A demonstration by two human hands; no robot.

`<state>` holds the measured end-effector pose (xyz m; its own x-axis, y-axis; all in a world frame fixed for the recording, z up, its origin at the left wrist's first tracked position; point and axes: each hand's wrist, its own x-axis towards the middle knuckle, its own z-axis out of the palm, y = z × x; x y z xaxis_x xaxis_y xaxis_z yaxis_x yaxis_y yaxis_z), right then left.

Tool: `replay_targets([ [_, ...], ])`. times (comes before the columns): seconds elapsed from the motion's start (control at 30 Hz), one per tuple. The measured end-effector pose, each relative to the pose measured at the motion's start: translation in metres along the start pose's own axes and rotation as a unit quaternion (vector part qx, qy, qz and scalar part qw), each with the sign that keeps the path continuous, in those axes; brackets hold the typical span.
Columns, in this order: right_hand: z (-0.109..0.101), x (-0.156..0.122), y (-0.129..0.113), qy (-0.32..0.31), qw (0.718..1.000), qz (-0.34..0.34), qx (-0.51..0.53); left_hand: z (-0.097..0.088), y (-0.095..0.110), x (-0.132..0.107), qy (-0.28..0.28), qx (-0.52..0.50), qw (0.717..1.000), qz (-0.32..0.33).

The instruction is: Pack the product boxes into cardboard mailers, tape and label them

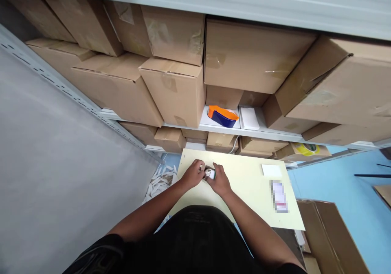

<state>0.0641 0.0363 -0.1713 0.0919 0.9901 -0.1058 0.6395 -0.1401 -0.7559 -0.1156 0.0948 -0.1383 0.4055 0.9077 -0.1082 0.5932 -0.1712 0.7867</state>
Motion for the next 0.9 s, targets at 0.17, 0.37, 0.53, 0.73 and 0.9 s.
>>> replay_targets([
  [0.17, -0.004, 0.002, 0.009, 0.017, 0.998, 0.030, 0.061, -0.002, -0.010, -0.006, 0.031, 0.078, 0.995, 0.063],
  [0.37, -0.008, -0.006, 0.042, -0.006, 0.989, 0.014, 0.150, 0.004, 0.003, -0.010, -0.072, 0.174, 0.977, 0.096],
  [0.53, -0.009, -0.008, 0.051, -0.069, 0.986, -0.054, 0.141, 0.014, 0.029, -0.005, -0.071, 0.229, 0.971, 0.011],
  [0.73, -0.002, -0.006, 0.047, -0.071, 0.987, -0.137, 0.047, 0.020, 0.061, 0.013, -0.106, 0.320, 0.940, -0.049],
  [0.9, -0.007, -0.001, 0.045, -0.053, 0.988, -0.143, 0.024, 0.007, 0.072, 0.008, -0.042, 0.278, 0.959, 0.029],
])
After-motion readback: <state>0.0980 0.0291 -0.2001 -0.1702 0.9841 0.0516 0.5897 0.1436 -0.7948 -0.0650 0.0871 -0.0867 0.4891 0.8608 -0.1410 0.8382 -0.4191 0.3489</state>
